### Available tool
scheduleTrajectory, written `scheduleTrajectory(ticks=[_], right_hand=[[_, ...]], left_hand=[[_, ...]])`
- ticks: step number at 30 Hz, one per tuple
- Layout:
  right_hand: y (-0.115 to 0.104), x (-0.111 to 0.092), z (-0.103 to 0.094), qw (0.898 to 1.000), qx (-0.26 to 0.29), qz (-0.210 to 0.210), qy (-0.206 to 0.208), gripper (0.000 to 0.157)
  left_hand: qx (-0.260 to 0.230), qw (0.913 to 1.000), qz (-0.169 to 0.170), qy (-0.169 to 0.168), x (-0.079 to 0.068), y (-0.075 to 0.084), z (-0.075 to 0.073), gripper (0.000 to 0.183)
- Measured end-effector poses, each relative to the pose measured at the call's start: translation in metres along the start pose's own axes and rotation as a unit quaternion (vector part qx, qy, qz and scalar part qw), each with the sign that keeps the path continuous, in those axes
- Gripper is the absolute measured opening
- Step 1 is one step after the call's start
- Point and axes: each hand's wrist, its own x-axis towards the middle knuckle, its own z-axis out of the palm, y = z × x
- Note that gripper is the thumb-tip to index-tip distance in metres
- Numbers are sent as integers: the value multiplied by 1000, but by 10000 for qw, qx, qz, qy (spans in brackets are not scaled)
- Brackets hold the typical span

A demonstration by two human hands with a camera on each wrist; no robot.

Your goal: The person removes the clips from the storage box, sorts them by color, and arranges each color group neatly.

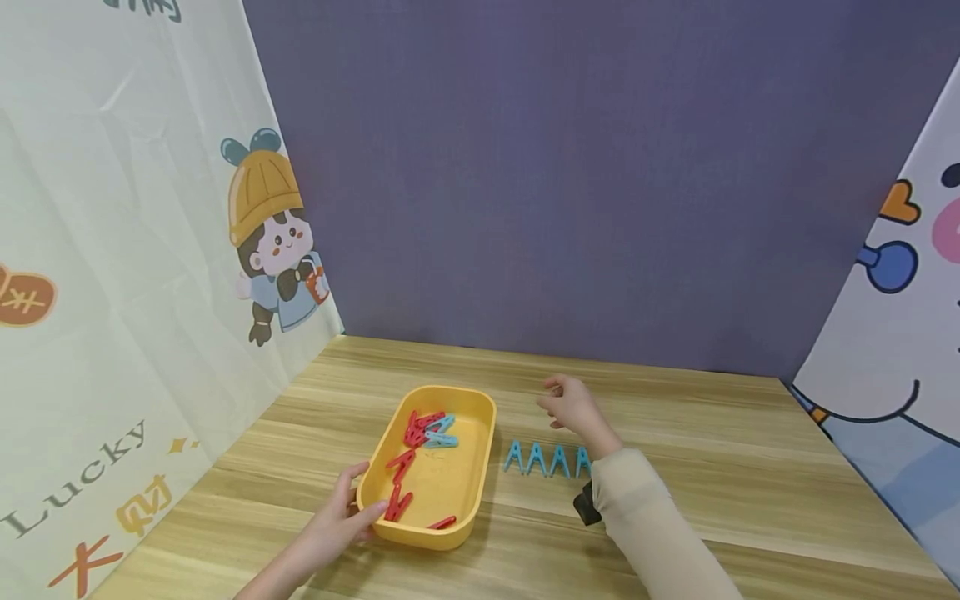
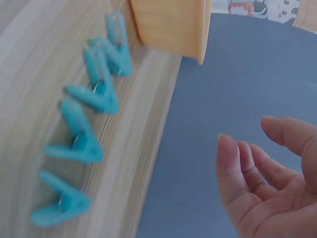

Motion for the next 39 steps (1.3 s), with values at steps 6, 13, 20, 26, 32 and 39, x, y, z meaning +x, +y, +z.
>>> scheduleTrajectory(ticks=[6, 13, 20, 26, 32, 39], right_hand=[[-12, 5, 12, 9999, 75, -94, -44, 38], [-23, 10, 27, 9995, 217, -190, -130, 36], [-34, 13, 45, 9986, 416, -211, -254, 35], [-41, 14, 58, 9982, 430, -203, -352, 33], [-48, 14, 73, 9981, 409, -135, -435, 32], [-49, 13, 91, 9969, 434, -112, -650, 29]], left_hand=[[-12, 10000, 27, -26, 0, 0, 0, 74], [20, 10000, -8, -16, 0, 0, 0, 74], [35, 10000, 19, 25, 2, -2, 0, 73], [40, 10000, 29, 15, 1, -2, 0, 72], [0, 10000, 55, 11, 1, -1, 0, 72], [-12, 9999, 107, 4, 1, -1, 0, 71]])
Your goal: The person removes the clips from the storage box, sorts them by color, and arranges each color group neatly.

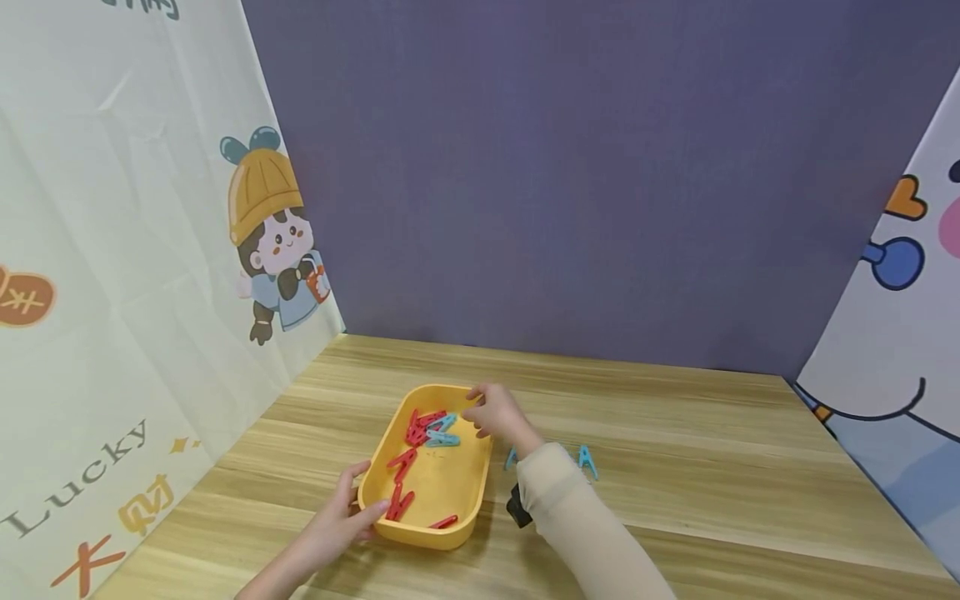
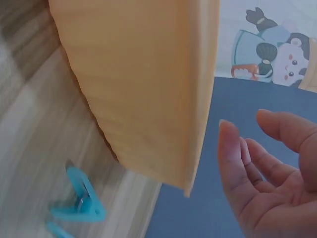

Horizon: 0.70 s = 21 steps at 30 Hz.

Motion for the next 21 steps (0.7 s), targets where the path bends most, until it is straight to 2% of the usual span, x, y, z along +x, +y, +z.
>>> scheduleTrajectory(ticks=[21], right_hand=[[8, 7, 40, 9973, 118, 104, -723, 33]], left_hand=[[-140, 9999, 73, -35, -1, 3, 1, 72]])
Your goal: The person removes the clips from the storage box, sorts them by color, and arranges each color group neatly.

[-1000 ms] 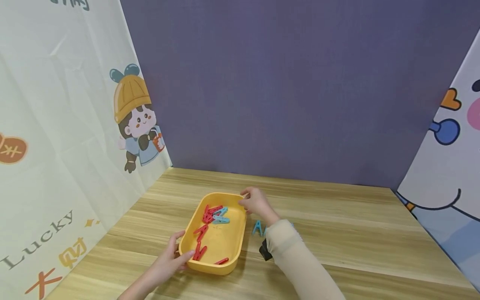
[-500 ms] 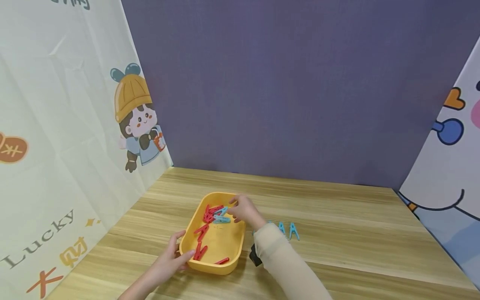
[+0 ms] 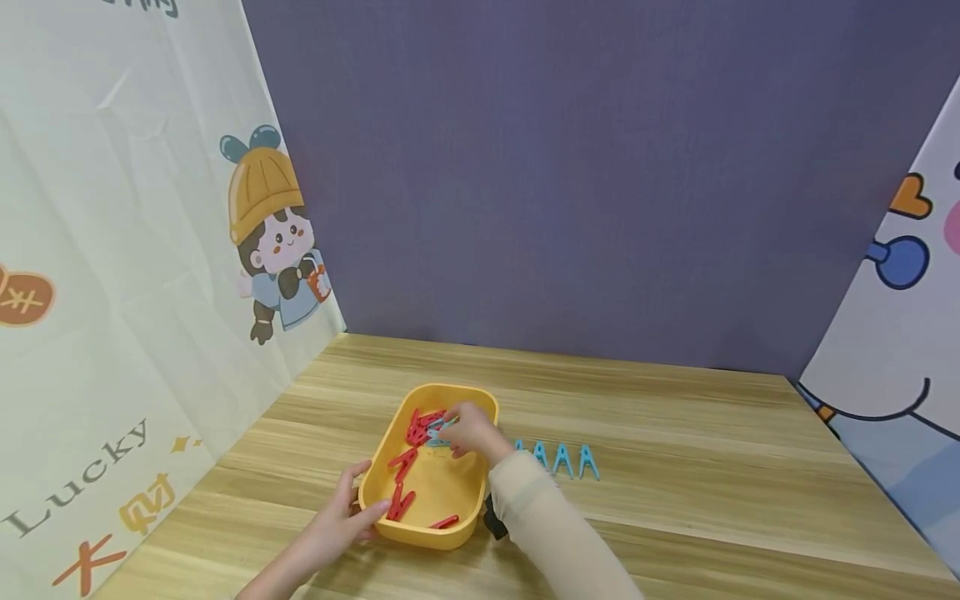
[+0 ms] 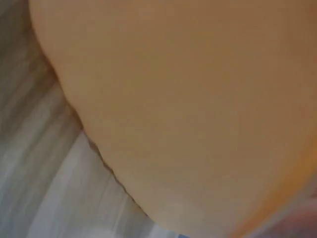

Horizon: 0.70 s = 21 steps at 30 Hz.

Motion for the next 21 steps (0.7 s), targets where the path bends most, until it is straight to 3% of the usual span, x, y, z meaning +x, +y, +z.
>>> scheduleTrajectory(ticks=[10, 21], right_hand=[[0, 1, 13, 9990, -167, 358, -227, 39], [7, 6, 18, 9957, -79, 772, -514, 58]], left_hand=[[74, 9999, -148, -31, 0, 0, -3, 73], [16, 10000, -36, -12, 1, -4, -2, 72]])
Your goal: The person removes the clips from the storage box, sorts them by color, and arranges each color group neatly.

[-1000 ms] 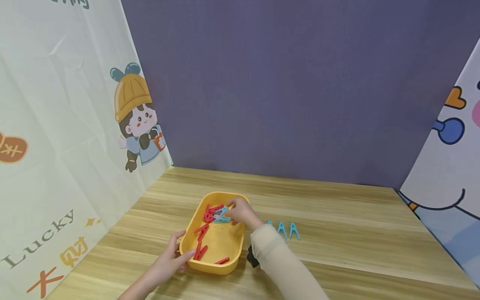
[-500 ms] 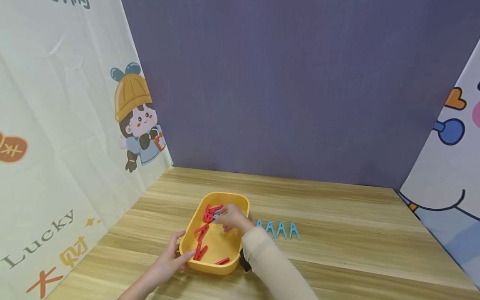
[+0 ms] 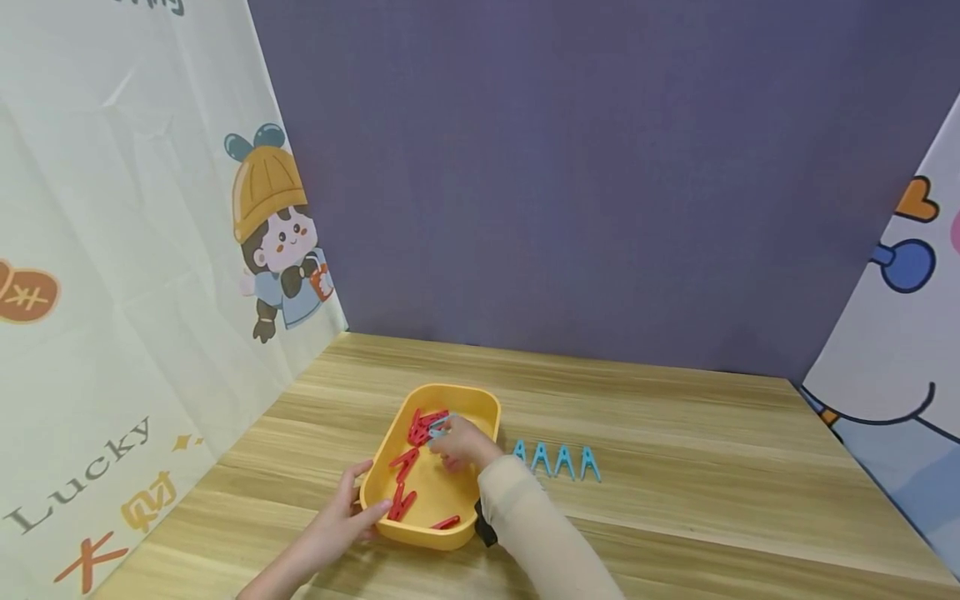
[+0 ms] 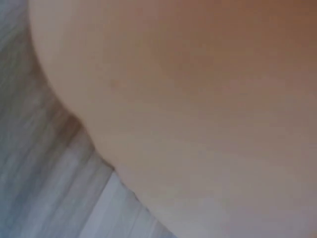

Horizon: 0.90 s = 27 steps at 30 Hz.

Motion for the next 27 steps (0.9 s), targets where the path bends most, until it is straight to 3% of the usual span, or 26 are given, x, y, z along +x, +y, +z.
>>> scheduleTrajectory(ticks=[7, 15, 21, 27], right_hand=[[1, -1, 1, 9999, 9, 102, -126, 53], [2, -2, 1, 9994, 51, -92, -326, 15], [1, -4, 2, 9995, -108, -210, -232, 16], [-6, -8, 2, 9979, 295, -475, -335, 6]], left_hand=[[26, 10000, -63, 10, 1, 0, 0, 72], [80, 10000, -6, 11, -1, 2, 1, 73], [70, 10000, 16, 2, -2, 4, 1, 71], [78, 9999, 93, 5, -3, 5, 1, 70]])
